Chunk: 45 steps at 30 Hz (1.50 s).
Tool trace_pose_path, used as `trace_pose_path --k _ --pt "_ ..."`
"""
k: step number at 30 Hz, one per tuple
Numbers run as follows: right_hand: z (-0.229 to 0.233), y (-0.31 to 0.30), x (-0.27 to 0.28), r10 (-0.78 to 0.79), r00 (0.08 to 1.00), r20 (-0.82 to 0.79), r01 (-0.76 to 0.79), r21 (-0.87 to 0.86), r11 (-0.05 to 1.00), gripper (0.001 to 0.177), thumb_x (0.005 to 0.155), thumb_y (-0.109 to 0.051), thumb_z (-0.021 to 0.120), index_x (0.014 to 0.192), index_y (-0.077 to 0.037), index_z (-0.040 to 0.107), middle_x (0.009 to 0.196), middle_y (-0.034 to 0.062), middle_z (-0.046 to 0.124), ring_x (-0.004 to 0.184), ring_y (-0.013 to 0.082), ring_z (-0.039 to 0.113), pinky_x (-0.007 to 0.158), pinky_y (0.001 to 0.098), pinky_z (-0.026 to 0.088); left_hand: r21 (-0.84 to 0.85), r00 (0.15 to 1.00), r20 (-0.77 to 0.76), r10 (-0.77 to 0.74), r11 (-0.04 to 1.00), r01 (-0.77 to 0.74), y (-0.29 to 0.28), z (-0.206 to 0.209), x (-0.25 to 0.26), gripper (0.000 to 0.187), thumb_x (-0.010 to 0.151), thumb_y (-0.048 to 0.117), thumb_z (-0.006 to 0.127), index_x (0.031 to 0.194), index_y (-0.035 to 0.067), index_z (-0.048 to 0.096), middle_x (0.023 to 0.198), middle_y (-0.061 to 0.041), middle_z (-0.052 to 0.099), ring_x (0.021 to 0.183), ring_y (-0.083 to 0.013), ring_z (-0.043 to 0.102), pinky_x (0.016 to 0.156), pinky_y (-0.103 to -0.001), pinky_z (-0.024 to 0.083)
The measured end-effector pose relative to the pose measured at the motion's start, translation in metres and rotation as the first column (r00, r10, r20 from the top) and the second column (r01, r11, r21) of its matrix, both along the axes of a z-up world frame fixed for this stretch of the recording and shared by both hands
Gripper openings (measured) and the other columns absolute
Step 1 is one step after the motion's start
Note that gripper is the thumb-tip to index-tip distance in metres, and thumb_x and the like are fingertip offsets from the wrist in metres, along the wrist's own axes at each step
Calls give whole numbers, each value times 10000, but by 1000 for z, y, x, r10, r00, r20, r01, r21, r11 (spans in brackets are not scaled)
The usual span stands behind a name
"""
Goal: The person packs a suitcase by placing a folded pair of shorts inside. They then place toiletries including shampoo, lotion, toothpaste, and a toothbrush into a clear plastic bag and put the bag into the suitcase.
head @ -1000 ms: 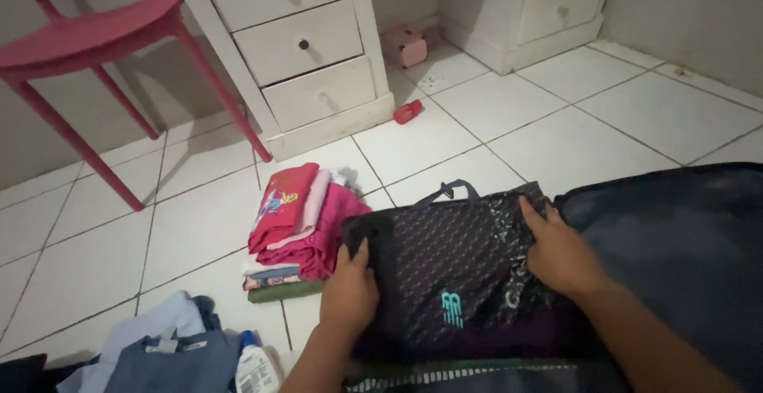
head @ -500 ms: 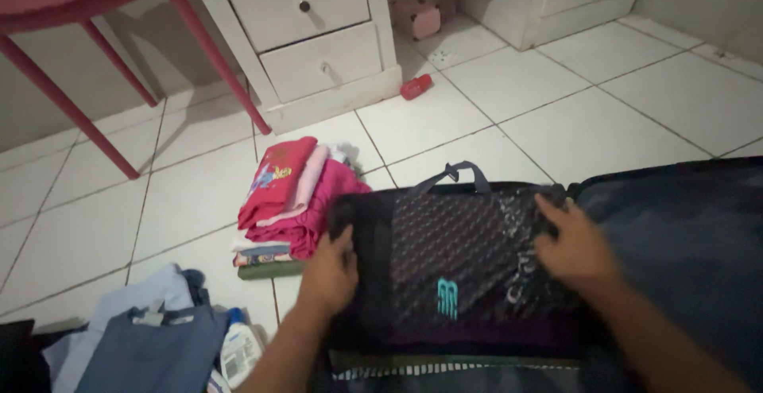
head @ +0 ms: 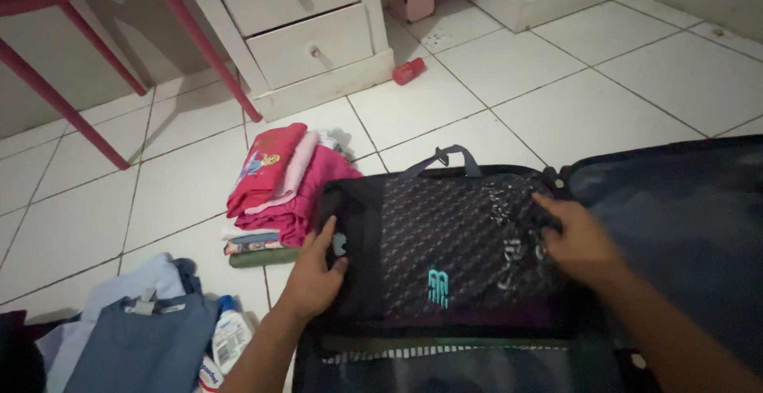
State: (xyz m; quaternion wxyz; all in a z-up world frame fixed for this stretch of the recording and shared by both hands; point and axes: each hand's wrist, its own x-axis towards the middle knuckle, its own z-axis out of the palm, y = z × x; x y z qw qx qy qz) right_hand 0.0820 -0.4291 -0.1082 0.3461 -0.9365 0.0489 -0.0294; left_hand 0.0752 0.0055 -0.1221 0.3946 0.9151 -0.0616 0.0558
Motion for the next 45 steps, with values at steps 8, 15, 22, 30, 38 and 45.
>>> trace_pose_path --k 8,15,22,30,38,45 --pt "17 -18 12 -144 964 -225 161 57 985 549 910 -200 716 1453 -197 632 1131 173 775 1009 295 756 928 402 566 -195 865 -498 63 964 -182 6 28 12 756 887 174 674 1593 177 403 1353 -159 703 1129 -356 680 983 -416 520" --pt "-16 -15 2 115 992 54 -112 -47 993 649 797 -209 799 1409 -138 594 1269 198 631 1121 326 644 976 394 503 -203 907 -416 -64 979 -24 1 27 -10 941 833 89 768 1609 226 253 1546 -163 427 1431 -249 406 1166 -346 307" --pt "15 -4 -3 29 981 190 -4 -132 991 588 832 -195 741 1408 -159 633 1269 201 646 1187 377 627 1044 438 485 -64 992 -74 -102 993 98 8 17 7 712 846 87 680 1525 194 494 1369 -171 586 1293 -308 573 1110 -370 439" --pt "9 -9 -18 -83 995 47 92 -236 967 617 823 -259 774 1419 -214 624 1299 216 596 1187 395 609 1020 456 503 -103 976 -197 -92 992 73 21 14 -3 655 821 90 764 1438 130 545 1365 -141 599 1283 -264 581 1108 -343 423" --pt "38 17 -15 -205 972 -120 148 -366 919 673 833 -327 749 1456 -179 544 1417 242 480 1185 437 557 966 512 479 138 978 -209 -18 989 48 17 49 -5 827 686 182 843 1442 114 513 1382 -172 563 1293 -321 551 1101 -394 424" --pt "41 23 -2 -51 985 166 100 -303 948 380 864 -184 634 1225 -118 733 1211 218 663 1103 403 660 971 485 532 386 975 222 -18 920 -71 -51 52 13 699 843 359 675 1476 117 504 1428 -187 559 1347 -404 500 1139 -490 397"
